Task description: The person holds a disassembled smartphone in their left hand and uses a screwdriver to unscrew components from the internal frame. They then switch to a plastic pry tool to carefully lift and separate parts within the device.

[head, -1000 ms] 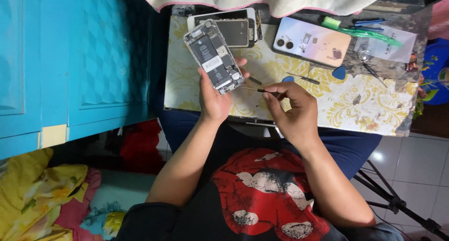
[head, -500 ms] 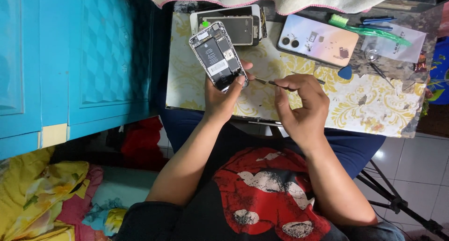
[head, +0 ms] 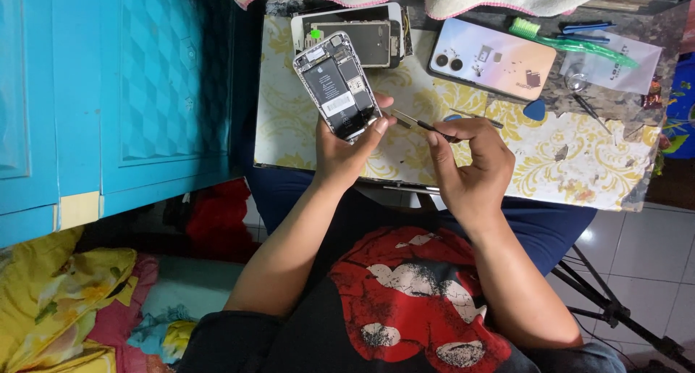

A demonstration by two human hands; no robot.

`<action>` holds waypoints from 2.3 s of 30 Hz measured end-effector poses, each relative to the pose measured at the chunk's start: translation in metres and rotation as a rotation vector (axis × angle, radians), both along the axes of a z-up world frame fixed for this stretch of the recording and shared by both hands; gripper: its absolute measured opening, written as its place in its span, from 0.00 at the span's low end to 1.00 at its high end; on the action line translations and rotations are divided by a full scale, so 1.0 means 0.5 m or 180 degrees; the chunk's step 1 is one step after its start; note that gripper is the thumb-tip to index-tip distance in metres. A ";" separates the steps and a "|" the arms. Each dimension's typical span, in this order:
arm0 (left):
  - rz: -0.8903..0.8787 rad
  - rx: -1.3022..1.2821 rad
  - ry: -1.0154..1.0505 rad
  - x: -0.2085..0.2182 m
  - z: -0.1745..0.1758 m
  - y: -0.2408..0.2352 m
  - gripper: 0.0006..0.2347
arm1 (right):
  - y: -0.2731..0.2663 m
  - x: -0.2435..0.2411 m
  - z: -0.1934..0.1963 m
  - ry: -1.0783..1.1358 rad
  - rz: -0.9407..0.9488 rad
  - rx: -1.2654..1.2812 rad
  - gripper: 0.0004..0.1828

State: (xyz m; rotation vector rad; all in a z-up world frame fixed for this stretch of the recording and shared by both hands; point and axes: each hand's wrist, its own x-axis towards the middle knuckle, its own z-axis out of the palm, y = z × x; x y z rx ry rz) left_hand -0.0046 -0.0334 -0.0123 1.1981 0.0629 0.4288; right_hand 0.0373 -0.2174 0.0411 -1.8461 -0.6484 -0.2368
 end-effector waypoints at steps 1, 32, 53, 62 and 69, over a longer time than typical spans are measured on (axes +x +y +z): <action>-0.0001 -0.0001 0.0000 0.000 -0.003 -0.002 0.16 | 0.000 0.001 -0.002 0.0000 -0.0001 -0.0001 0.03; 0.0233 0.0214 -0.0047 0.006 -0.028 -0.011 0.11 | 0.032 0.001 -0.009 -0.0898 0.0140 -0.0309 0.03; 0.0406 0.0334 0.0067 0.010 -0.020 -0.010 0.12 | 0.060 0.012 0.041 -0.1000 0.0113 -0.0692 0.08; 0.0904 0.1148 0.0909 -0.001 0.004 -0.011 0.17 | 0.114 0.022 0.022 -0.0986 0.0167 -0.0583 0.14; 0.0931 0.1109 0.0943 0.011 0.034 -0.015 0.13 | 0.123 0.046 -0.058 -0.1250 -0.0016 0.0280 0.23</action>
